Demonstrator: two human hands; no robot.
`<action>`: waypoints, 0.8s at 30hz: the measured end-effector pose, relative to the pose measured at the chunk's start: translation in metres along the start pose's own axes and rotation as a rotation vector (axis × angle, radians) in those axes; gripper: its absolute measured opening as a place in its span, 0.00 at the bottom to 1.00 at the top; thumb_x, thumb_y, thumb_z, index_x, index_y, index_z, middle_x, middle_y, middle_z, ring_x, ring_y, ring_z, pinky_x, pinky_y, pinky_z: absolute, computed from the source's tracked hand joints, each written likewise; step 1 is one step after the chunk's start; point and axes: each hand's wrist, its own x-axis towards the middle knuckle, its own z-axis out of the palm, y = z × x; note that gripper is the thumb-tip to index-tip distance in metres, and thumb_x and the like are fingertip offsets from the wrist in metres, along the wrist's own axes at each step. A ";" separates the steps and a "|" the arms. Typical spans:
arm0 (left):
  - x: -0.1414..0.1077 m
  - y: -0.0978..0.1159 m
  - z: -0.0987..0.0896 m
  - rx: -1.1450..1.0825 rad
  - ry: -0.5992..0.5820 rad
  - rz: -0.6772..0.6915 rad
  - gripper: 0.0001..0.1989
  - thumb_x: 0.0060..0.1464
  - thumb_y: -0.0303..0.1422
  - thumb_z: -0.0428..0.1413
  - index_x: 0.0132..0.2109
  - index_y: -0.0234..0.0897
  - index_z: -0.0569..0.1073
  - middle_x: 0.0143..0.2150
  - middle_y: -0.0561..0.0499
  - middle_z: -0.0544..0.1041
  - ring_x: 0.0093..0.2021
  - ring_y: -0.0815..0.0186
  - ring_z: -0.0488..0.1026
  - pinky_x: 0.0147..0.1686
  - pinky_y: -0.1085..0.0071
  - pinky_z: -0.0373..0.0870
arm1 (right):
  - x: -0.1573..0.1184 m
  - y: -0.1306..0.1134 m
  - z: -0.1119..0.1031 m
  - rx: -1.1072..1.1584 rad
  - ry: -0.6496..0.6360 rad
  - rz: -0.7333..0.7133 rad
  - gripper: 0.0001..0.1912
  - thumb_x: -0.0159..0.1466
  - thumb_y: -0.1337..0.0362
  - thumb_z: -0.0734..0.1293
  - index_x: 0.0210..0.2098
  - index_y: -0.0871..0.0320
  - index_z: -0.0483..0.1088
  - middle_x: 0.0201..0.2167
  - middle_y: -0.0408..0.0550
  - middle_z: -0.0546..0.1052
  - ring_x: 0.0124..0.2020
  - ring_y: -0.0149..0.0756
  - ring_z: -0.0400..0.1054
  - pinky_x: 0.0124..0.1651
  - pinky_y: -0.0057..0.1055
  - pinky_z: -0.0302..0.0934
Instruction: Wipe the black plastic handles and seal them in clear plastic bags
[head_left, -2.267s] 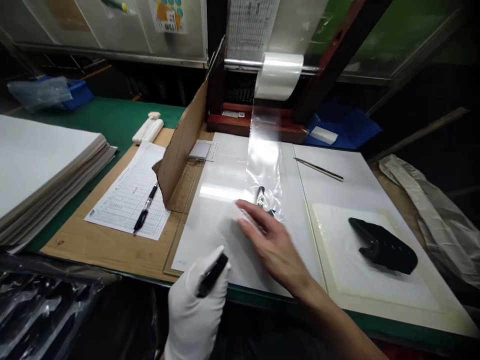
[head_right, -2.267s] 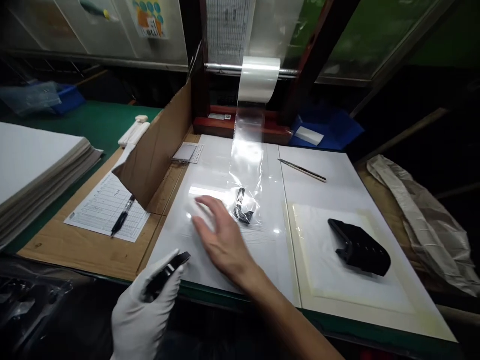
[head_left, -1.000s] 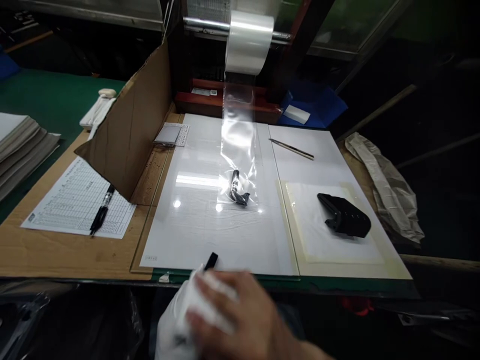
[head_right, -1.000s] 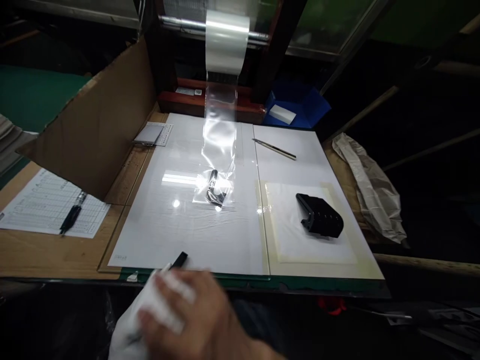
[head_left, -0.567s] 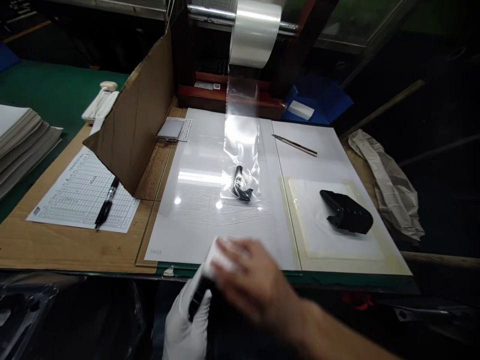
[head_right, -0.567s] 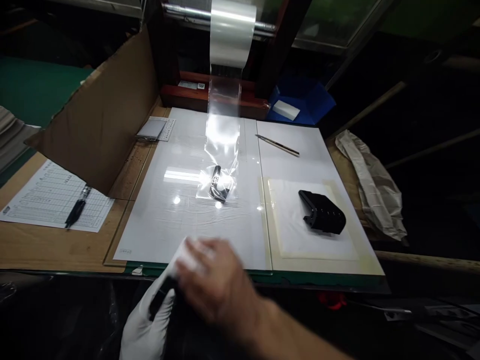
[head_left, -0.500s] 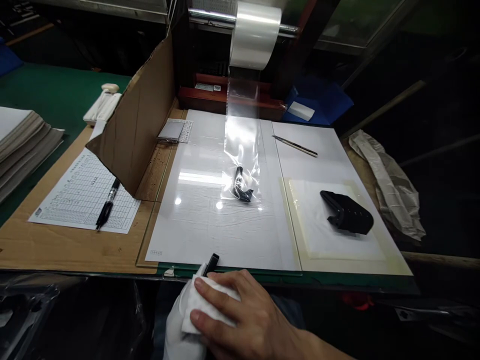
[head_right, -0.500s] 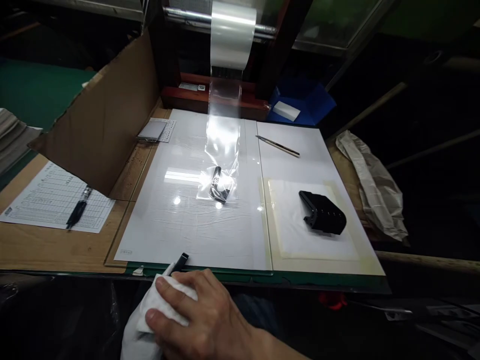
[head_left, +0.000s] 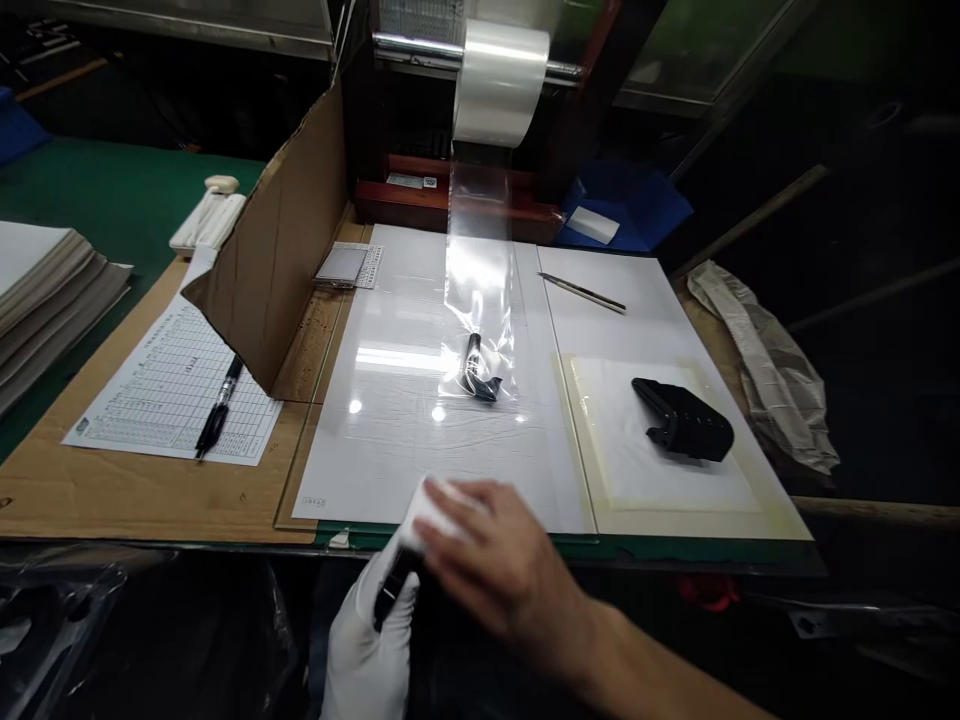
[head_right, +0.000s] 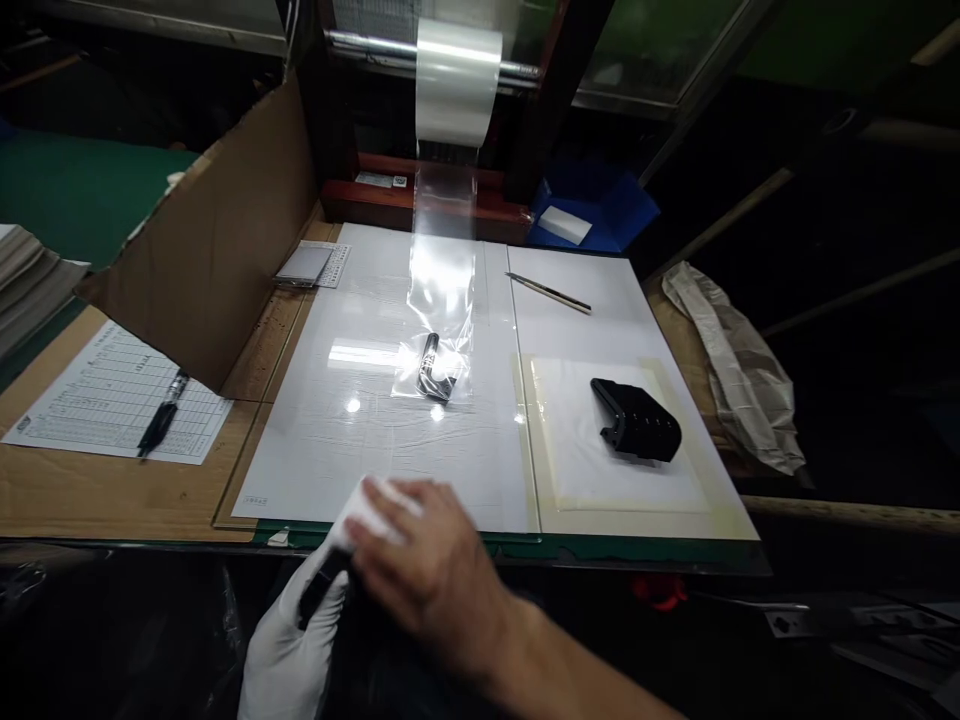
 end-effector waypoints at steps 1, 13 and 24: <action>0.000 0.001 0.000 0.010 -0.003 -0.004 0.19 0.61 0.40 0.59 0.58 0.48 0.77 0.57 0.48 0.80 0.58 0.54 0.76 0.60 0.62 0.73 | 0.000 -0.001 0.000 -0.019 0.015 0.035 0.13 0.70 0.66 0.65 0.52 0.60 0.75 0.56 0.57 0.77 0.53 0.46 0.71 0.50 0.47 0.71; 0.002 0.013 -0.001 -0.003 -0.018 -0.016 0.18 0.61 0.42 0.59 0.57 0.49 0.77 0.57 0.50 0.80 0.58 0.56 0.76 0.60 0.63 0.72 | -0.001 0.008 0.000 -0.048 -0.014 0.002 0.13 0.71 0.65 0.65 0.53 0.60 0.75 0.58 0.58 0.76 0.54 0.49 0.69 0.49 0.49 0.71; 0.026 0.061 0.023 -0.538 0.207 -0.556 0.39 0.61 0.63 0.40 0.58 0.38 0.75 0.29 0.47 0.82 0.25 0.62 0.78 0.25 0.69 0.77 | 0.001 -0.014 0.025 0.074 0.077 0.138 0.16 0.71 0.64 0.64 0.57 0.52 0.73 0.64 0.60 0.69 0.62 0.48 0.64 0.56 0.52 0.68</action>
